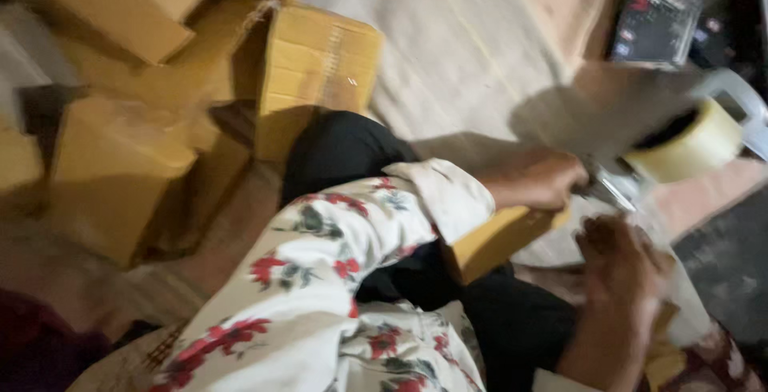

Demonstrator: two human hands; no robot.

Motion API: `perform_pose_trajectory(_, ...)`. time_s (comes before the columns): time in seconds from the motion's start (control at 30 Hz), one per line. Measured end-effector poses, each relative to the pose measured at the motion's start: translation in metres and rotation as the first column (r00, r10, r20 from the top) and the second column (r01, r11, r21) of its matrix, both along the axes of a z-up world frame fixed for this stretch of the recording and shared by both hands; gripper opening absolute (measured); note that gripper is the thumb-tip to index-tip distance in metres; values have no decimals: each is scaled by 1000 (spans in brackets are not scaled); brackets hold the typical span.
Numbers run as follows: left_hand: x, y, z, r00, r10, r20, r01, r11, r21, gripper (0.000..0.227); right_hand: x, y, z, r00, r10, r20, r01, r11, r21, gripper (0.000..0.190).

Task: The person sits on the floor and packs small electronic items into cardboard boxes. They open product boxes, place the contents into shipping boxes, close the flaps, and seal them with packing tape using a handheld dispenser.

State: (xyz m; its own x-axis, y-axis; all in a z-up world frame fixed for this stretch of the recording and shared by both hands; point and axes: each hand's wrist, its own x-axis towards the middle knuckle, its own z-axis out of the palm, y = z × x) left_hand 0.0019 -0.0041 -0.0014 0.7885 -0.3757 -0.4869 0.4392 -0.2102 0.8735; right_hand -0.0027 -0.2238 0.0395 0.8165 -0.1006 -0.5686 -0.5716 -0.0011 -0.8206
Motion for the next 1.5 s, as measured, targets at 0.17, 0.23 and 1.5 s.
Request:
perform_pose_trajectory(0.17, 1, -20, -46, 833, 132, 538, -239, 962, 134, 41, -13, 20, 4, 1000, 18, -18, -19, 1000, -24, 17)
perform_pose_trajectory(0.23, 11, -39, -70, 816, 151, 557, -264, 956, 128, 42, -17, 31, 9, 1000, -1, -17, 1, 1000, -31, 19)
perform_pose_trajectory(1.5, -227, 163, 158, 227, 459, 859, -822, 564, -84, 66, -133, 198, 162, 819, 551, 160, -548, 671, 498, 22)
